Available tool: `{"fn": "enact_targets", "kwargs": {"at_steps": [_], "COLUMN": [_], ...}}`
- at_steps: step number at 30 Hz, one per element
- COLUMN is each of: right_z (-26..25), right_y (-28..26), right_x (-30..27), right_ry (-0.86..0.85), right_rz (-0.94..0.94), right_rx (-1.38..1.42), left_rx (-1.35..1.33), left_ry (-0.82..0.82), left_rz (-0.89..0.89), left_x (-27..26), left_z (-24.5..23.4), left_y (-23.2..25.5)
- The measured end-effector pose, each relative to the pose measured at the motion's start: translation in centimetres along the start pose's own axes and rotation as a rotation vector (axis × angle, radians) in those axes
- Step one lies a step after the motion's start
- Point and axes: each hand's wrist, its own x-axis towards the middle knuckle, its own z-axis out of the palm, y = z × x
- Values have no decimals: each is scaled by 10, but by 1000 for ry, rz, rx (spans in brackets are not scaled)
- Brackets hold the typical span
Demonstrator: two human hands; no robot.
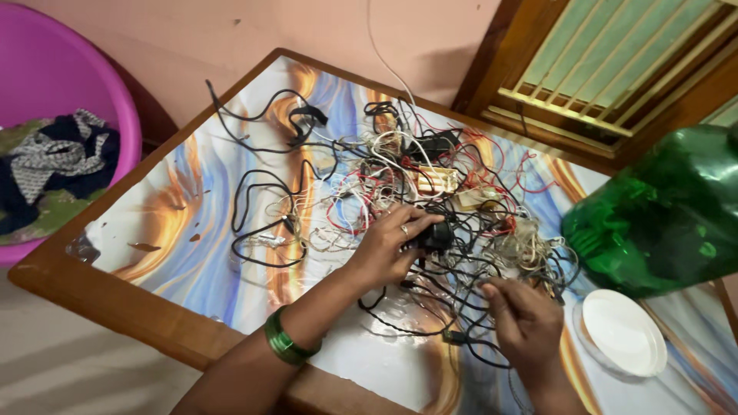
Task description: The person untangles a pile of mixed electrical wires and cords on a table. They repeatedly pick up tangled sections, separate individual strands, and pull them apart by hand. The person handles black power cords, white and red wires, and small connectors, working through the tangle one section at a time.
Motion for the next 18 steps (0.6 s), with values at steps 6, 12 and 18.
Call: {"fn": "enact_targets", "kwargs": {"at_steps": [6,12,18], "right_z": [-22,-8,58], "right_y": [2,48,103], "right_x": [14,9,-28], "right_ry": [80,109,-211], "right_rz": [1,137,550], "right_rx": [-108,216,578], "left_rx": [-221,-878,-1343], "left_ry": [-232,-436,-163], "left_rz": [61,-208,-531], "left_x": [-3,-13,-13], "left_z": [14,24,21], "left_y": [5,10,9]}}
